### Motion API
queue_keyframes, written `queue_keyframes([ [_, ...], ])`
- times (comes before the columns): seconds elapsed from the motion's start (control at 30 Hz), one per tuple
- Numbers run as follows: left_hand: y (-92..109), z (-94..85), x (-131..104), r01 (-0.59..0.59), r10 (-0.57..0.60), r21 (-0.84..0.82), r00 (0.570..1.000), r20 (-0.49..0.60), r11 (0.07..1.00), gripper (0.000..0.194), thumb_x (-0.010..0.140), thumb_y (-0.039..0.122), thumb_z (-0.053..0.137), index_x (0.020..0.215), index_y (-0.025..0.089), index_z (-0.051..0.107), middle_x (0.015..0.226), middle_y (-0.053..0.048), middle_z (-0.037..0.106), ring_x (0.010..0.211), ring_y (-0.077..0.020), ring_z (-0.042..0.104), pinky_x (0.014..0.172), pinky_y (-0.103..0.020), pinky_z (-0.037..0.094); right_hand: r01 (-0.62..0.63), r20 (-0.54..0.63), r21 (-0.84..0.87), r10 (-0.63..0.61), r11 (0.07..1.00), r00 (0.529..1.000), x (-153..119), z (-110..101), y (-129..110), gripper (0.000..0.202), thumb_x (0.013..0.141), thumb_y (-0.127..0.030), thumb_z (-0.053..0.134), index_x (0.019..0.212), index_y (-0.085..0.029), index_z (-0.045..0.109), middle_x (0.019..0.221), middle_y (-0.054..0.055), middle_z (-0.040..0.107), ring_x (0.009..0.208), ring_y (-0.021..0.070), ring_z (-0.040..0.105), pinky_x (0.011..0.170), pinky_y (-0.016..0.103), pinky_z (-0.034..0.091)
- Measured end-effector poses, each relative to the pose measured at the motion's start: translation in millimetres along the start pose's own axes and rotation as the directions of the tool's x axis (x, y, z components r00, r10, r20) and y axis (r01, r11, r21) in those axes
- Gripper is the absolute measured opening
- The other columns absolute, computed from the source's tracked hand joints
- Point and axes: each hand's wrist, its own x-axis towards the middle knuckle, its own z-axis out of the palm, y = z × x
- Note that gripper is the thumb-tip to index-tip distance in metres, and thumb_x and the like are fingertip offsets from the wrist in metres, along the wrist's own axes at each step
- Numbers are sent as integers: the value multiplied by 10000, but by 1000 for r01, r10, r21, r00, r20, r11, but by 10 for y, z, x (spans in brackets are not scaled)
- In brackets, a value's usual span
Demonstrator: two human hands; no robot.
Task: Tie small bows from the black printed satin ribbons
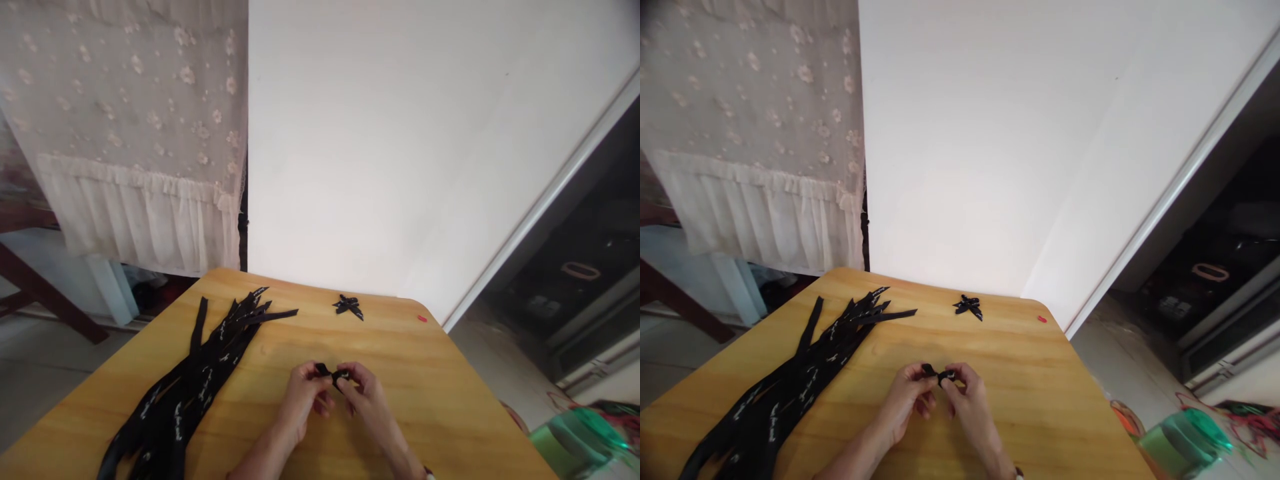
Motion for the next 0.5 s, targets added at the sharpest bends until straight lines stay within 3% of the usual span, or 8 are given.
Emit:
queue_keyframes([
  [0.13, 7, 15, -6, 18, -20, 34, 999, 40, 999, 151, 563, 213, 585, 627, 138, 471, 495, 52, 472, 343, -79, 489, 264, -154, 326, 16, 20, -28, -16, 999, 1000, -5, 17, 0, 226, 652, -368, 577, 621, -150, 524, 523, -47, 488, 340, 46, 395, 303, 158, 313],
  [0.3, 10, 21, -6, 19, -20, 18, 997, 80, 1000, 189, 558, 237, 606, 670, 131, 496, 555, 31, 520, 379, -94, 525, 283, -162, 342, 8, -13, -45, -9, 999, 1000, 5, 20, 32, 246, 659, -389, 560, 585, -161, 505, 428, -74, 447, 298, 50, 368, 299, 168, 279],
  [0.5, 4, 21, 3, -1, 1, 37, 1000, 15, 999, 182, 538, 231, 620, 568, 133, 470, 460, 39, 500, 330, -86, 485, 269, -168, 326, 8, -26, -85, -11, 996, 1000, -9, 56, 30, 255, 669, -390, 551, 564, -166, 491, 410, -77, 423, 294, 44, 333, 296, 163, 249],
])
